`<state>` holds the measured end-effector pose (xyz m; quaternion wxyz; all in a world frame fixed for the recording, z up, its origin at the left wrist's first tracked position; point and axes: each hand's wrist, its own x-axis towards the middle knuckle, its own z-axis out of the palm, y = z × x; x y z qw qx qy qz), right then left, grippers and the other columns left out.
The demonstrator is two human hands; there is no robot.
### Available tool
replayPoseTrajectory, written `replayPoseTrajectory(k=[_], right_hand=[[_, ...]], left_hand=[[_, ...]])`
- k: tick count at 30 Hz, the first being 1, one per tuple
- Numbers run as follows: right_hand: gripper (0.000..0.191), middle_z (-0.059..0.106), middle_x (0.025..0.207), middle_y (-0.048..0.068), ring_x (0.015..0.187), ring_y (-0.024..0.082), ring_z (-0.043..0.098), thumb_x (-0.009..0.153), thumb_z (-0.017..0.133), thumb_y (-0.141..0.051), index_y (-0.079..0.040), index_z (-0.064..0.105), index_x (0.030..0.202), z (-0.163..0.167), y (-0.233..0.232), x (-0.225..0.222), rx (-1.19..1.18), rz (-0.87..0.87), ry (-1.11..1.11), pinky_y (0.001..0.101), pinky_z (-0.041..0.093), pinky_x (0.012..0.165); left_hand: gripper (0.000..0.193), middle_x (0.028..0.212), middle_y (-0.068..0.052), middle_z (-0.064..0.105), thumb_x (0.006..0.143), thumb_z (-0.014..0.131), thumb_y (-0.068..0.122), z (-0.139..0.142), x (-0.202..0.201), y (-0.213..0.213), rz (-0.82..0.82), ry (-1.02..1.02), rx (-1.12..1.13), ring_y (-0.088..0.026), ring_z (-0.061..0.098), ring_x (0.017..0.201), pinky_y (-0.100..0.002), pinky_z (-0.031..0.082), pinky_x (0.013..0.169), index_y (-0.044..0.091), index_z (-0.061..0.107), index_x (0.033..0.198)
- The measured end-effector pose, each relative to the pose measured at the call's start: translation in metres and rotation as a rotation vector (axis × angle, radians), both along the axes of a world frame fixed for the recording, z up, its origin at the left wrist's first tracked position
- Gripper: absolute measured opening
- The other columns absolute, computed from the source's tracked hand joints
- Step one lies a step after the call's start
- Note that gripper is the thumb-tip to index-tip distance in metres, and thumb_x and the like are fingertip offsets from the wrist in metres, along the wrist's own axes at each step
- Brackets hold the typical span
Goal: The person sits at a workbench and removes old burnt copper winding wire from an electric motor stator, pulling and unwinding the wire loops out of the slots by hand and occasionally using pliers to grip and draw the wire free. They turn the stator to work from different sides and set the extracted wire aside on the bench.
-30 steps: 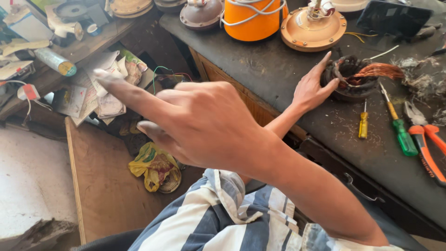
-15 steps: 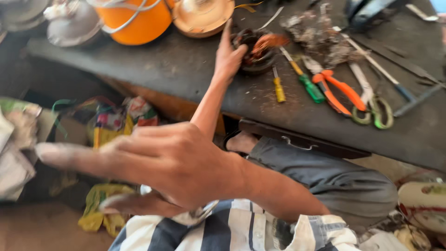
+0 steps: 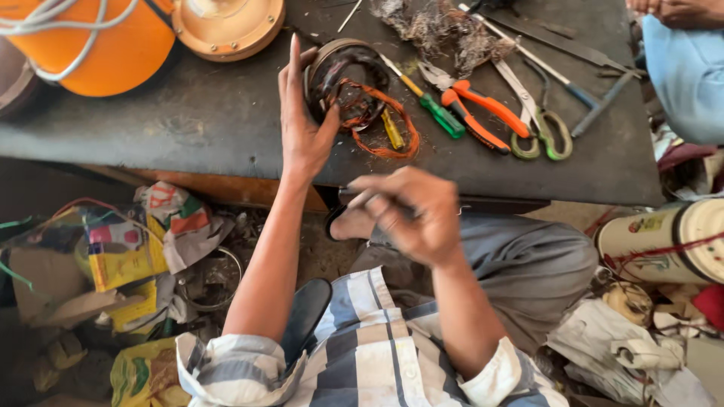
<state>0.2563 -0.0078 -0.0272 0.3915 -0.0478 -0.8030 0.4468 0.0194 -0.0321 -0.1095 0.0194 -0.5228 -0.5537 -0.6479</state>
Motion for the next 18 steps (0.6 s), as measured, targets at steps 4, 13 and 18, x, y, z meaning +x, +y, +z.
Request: replayPoseTrajectory(k=[4, 13, 18], right_hand=[[0.035, 0.069, 0.077, 0.006, 0.069, 0.013, 0.066, 0.114, 0.059, -0.025, -0.006, 0.07, 0.086, -0.028, 0.07, 0.025, 0.039, -0.575, 0.002, 0.0349, 0.059, 0.103], [0.037, 0.065, 0.083, 0.009, 0.074, 0.022, 0.064, 0.123, 0.067, -0.031, 0.001, 0.07, 0.106, 0.004, 0.215, 0.074, 0.371, -0.716, -0.025, 0.0323, 0.042, 0.066], [0.027, 0.069, 0.099, 0.017, 0.093, 0.031, 0.067, 0.113, 0.063, -0.023, 0.004, 0.065, 0.11, 0.018, 0.251, 0.099, 0.918, -0.926, -0.113, 0.0402, 0.051, 0.083]], left_hand=[[0.092, 0.153, -0.014, 0.037, 0.092, 0.06, -0.01, 0.003, -0.001, -0.005, 0.003, -0.018, -0.054, -0.03, 0.048, 0.144, -0.039, 0.051, 0.12, 0.018, 0.016, 0.168], [0.112, 0.159, -0.021, 0.033, 0.074, 0.064, -0.004, 0.019, 0.022, -0.016, 0.035, 0.223, -0.149, -0.039, 0.045, 0.146, -0.046, 0.045, 0.125, 0.013, 0.008, 0.169], [0.123, 0.143, -0.027, 0.049, 0.066, 0.079, 0.014, 0.051, 0.001, -0.017, -0.107, 0.486, -0.442, -0.043, 0.056, 0.124, -0.048, 0.044, 0.115, 0.006, 0.006, 0.166]])
